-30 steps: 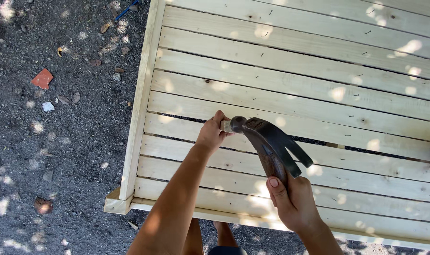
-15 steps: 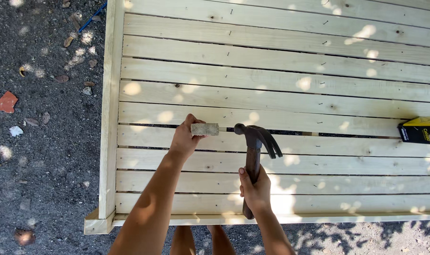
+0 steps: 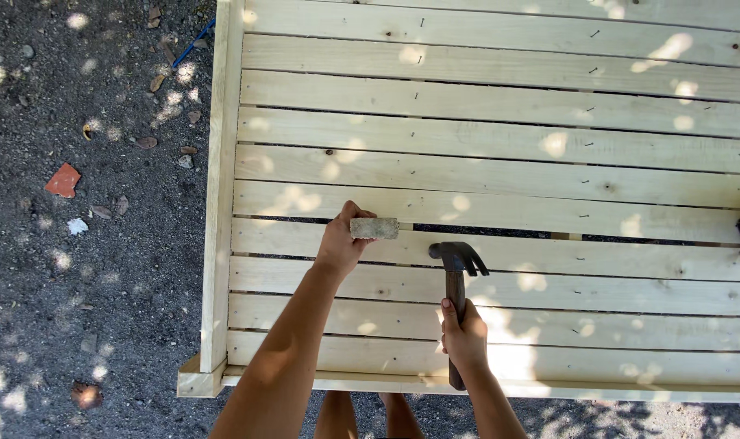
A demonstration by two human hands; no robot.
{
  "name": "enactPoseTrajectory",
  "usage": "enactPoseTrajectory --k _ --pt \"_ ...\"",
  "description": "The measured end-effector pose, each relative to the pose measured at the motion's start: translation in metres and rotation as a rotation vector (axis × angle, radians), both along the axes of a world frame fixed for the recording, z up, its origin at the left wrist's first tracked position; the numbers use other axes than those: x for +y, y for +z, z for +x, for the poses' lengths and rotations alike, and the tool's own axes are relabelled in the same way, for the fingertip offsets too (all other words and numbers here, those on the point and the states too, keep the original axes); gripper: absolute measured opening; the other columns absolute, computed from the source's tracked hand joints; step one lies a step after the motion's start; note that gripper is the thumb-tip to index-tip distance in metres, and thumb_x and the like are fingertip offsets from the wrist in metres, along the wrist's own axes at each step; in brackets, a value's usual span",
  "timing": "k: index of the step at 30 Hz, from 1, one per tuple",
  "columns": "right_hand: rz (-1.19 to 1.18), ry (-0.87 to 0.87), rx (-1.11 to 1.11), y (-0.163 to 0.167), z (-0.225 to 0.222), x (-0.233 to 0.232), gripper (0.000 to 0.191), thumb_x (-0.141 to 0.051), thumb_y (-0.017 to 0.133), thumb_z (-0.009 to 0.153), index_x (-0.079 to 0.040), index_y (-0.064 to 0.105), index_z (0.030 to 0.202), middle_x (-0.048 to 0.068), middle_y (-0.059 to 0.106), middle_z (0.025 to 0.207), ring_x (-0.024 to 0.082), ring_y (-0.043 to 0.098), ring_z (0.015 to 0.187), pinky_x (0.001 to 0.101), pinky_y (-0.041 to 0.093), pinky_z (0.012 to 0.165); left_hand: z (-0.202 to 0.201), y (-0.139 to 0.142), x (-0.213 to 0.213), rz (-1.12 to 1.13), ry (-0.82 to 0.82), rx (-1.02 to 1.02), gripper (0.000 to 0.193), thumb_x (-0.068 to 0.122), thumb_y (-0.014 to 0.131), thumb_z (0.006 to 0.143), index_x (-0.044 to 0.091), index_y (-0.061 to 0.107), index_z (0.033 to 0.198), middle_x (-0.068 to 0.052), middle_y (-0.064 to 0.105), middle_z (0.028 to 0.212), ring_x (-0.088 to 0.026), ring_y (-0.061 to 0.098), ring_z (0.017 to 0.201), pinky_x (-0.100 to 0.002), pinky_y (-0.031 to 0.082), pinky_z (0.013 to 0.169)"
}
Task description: The person hammers nails into a slatted wooden frame laid on the ground, using a claw hammer while holding a small wood block as a guide or brace. They reposition the block and hammer at different spots across the slats, pressing slats down with a hand between strikes.
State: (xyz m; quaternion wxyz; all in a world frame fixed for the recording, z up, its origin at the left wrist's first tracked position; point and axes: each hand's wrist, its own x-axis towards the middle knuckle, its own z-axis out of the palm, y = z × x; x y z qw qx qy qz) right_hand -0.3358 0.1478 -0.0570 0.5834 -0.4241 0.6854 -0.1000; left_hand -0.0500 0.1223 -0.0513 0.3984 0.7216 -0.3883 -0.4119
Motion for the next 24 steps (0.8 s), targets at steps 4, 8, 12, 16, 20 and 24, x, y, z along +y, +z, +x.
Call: enactPoseTrajectory --k 4,8,12,16,20,24 --pt "-0.076 0.109 0.016 -0.004 0.007 0.001 0.037 -0.039 0.061 0.098 -0.004 0.055 0.088 0.005 0.053 0.056 0.014 0.049 0.041 0.0326 0.041 0.038 -0.002 -0.001 -0.001 0.001 0.006 -0.006 0.039 0.005 0.081 0.082 0.006 0.048 0.102 -0.007 0.075 0.105 -0.029 0.073 0.095 -0.036 0.058 0.079" --pt "-0.305 0.284 0.143 -0.012 0.014 0.003 0.039 -0.042 0.061 0.097 -0.005 0.059 0.088 0.006 0.061 0.056 0.016 0.058 0.044 0.0325 0.046 0.043 -0.005 0.0 -0.002 -0.024 0.009 -0.028 0.04 0.005 0.083 0.081 0.006 0.05 0.104 -0.008 0.075 0.106 -0.03 0.073 0.096 -0.036 0.058 0.079" --pt "-0.366 0.315 0.119 -0.018 0.017 0.002 0.039 -0.044 0.06 0.098 -0.006 0.06 0.088 0.003 0.063 0.057 0.015 0.061 0.044 0.0314 0.048 0.043 -0.007 0.001 -0.002 0.001 0.014 -0.017 0.036 0.004 0.08 0.083 0.007 0.052 0.106 -0.008 0.075 0.106 -0.03 0.074 0.096 -0.035 0.059 0.079" --pt "-0.15 0.205 0.147 -0.017 0.016 0.0 0.041 -0.042 0.061 0.096 -0.003 0.057 0.088 0.009 0.059 0.054 0.02 0.058 0.042 0.0355 0.046 0.041 -0.008 0.0 -0.002 -0.044 0.019 -0.029 0.04 0.005 0.082 0.082 0.006 0.049 0.104 -0.008 0.075 0.106 -0.031 0.073 0.096 -0.036 0.058 0.078" --pt "-0.123 0.204 0.16 -0.012 0.014 -0.002 0.04 -0.041 0.061 0.096 -0.002 0.057 0.089 0.01 0.058 0.055 0.021 0.057 0.041 0.0371 0.046 0.04 -0.008 -0.001 -0.001 -0.059 0.021 -0.013 0.039 0.003 0.081 0.082 0.006 0.048 0.103 -0.008 0.075 0.107 -0.031 0.073 0.096 -0.036 0.059 0.079" --pt "-0.326 0.299 0.127 -0.01 0.01 0.005 0.037 -0.041 0.061 0.098 -0.004 0.059 0.091 0.01 0.061 0.054 0.02 0.059 0.044 0.036 0.047 0.043 -0.008 -0.003 0.001 -0.089 0.009 -0.04 0.039 -0.001 0.079 0.081 0.006 0.048 0.104 -0.008 0.075 0.109 -0.032 0.073 0.098 -0.036 0.059 0.079"
